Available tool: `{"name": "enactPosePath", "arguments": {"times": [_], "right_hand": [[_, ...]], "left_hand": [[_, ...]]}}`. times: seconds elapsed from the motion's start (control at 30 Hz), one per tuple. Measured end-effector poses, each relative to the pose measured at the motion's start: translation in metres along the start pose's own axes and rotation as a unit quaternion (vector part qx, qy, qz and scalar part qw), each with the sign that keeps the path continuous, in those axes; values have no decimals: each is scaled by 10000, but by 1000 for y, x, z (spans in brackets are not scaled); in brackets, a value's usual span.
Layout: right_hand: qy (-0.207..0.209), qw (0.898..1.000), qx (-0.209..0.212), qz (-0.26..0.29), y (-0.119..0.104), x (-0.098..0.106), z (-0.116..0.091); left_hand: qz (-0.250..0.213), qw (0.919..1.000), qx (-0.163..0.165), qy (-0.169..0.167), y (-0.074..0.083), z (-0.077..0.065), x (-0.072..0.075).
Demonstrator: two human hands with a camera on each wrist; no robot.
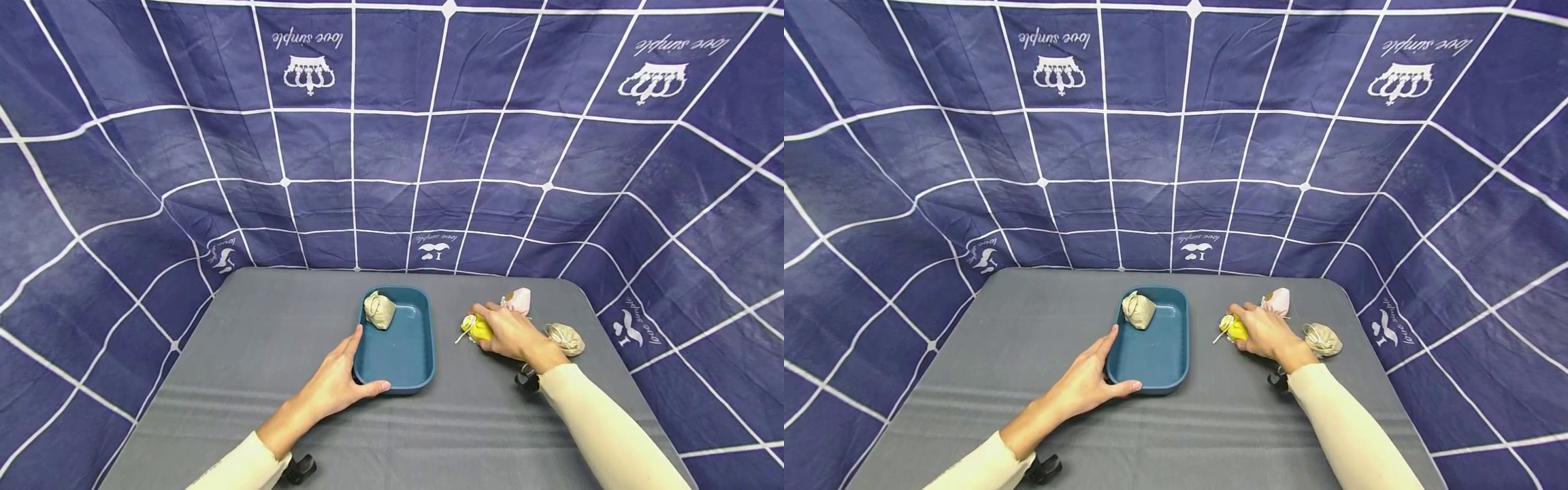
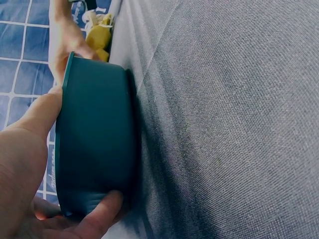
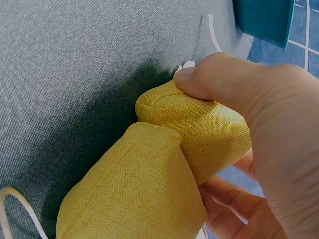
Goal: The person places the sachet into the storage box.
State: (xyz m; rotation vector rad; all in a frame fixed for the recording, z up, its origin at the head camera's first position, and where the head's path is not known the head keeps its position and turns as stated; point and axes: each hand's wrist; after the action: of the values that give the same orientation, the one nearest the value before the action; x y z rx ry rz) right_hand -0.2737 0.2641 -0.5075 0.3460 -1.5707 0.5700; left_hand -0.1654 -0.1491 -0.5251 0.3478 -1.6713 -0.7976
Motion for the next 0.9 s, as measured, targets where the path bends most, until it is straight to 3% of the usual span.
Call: {"name": "enactPosePath", "arguments": {"times": [0.3,0.9], "right_hand": [[101,9998,-108,155,-4,3,2],[752,9951,-7,638,-15,11,12]], "left_hand": [[-22,10000,33,-39,1,0,1],[20,10000,-53,2,1,0,0]]}}
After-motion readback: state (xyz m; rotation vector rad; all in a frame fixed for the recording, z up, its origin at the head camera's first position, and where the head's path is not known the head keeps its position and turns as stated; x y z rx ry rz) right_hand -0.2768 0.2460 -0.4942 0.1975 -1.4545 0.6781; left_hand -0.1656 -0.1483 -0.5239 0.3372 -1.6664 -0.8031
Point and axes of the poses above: each hand's wrist, its own z-axis towards the middle knuckle, its own x-axis out of the back of the hand, y = z × x, and after that the axes turned 7 degrees about -y, right-handed
